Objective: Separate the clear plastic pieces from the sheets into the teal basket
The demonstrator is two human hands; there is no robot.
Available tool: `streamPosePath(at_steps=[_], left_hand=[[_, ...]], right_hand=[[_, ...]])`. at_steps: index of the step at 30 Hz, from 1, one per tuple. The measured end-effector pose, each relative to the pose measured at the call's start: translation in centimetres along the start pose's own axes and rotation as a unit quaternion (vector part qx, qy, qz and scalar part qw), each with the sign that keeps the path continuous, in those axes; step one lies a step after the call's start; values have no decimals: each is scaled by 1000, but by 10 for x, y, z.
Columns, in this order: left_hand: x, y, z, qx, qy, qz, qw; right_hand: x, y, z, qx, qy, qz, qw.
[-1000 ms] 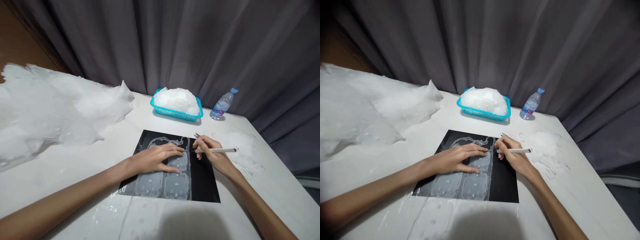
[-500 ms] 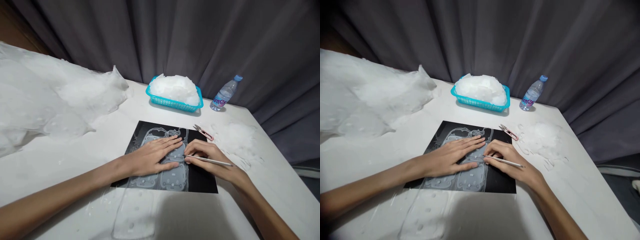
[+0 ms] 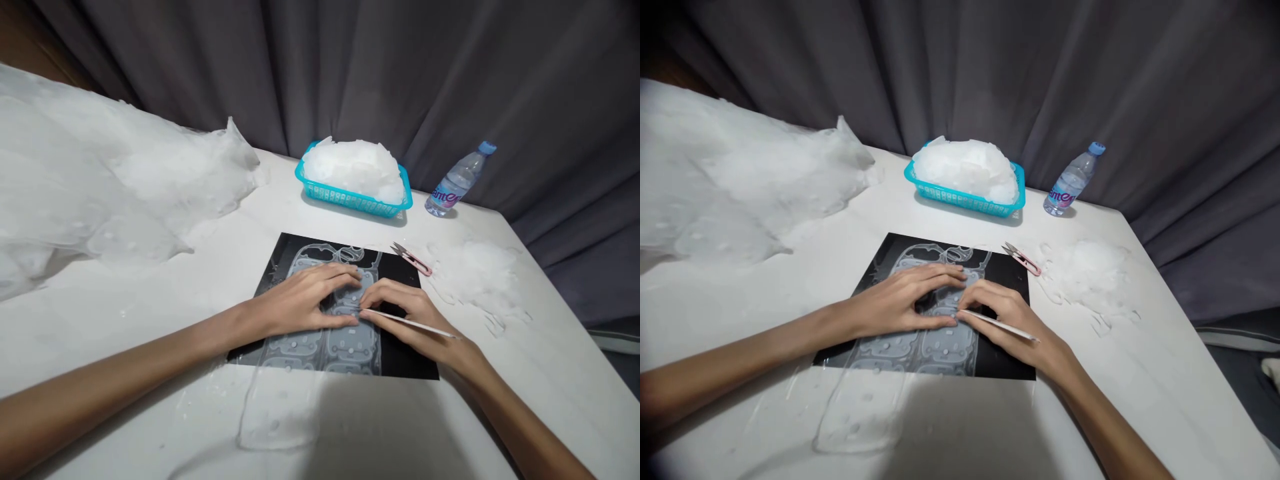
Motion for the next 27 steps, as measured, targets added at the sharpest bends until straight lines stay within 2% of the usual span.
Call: streamPosePath(at_steps=[9, 13, 17, 20, 27], left_hand=[[-8, 2, -5, 19, -61, 0, 998], [-7, 2, -6, 11, -63, 13, 998], [-6, 2, -8, 18, -36, 54, 998], [-8, 3, -8, 31, -20, 95, 995], [-13, 3, -5, 45, -17, 106, 993]], right_hand=[[-1, 0, -3, 0, 20, 9, 1000], [-1, 0, -7, -10, 66, 44, 997], [0, 0, -10, -23, 144, 90, 985], [5, 3, -7, -13, 190, 76, 979], [7, 10, 2, -5, 95, 34, 995]])
Point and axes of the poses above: each hand's wrist, its own y-axis away from the middle knuckle, its own z-axis out of the back of the hand, x = y × z, the point moved 1 cm from there along -y, towards the middle knuckle, and after that the axes turned 10 degrees about -z, right-handed, at the moved point
